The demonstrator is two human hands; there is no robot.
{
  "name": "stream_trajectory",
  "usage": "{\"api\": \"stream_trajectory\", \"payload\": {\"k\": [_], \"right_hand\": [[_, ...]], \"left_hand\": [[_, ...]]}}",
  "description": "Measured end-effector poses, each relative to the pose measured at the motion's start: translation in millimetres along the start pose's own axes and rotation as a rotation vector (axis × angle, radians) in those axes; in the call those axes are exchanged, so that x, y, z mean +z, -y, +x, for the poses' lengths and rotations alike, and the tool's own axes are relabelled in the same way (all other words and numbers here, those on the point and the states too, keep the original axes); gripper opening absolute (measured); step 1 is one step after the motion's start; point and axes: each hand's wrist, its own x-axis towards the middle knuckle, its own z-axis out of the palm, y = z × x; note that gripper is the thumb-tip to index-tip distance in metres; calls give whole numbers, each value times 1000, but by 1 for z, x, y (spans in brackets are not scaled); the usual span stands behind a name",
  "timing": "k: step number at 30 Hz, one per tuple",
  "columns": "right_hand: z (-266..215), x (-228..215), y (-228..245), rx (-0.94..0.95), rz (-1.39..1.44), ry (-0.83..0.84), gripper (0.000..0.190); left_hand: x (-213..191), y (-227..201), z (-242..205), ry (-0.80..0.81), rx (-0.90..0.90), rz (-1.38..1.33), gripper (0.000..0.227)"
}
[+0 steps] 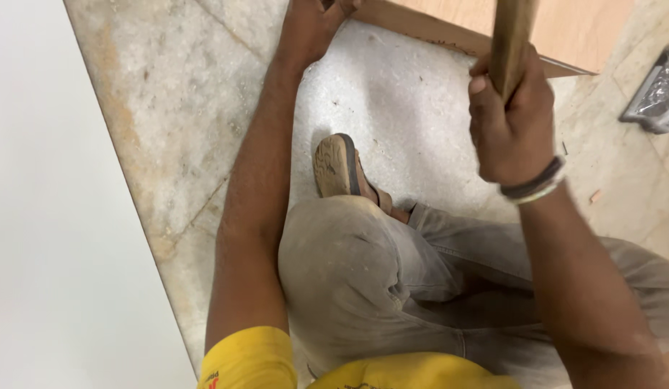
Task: The person assembles a wooden box by applying glue to the edges of wooden boards and hammering nails into the joints to secure them.
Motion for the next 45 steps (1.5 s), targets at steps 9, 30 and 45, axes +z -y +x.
{"api": "stream_trajectory", "payload": {"k": [9, 30, 45], "right_hand": [[11, -9, 12, -118, -364, 72, 29], [-20, -95, -96, 168, -1095, 422, 32], [90, -147, -271, 159, 308, -269, 40]], "left_hand": [[-2, 6, -2, 13, -110, 257, 31], [-10, -55, 0, -24, 248, 279, 27], [-5, -113, 1, 19, 82, 889, 19]]}}
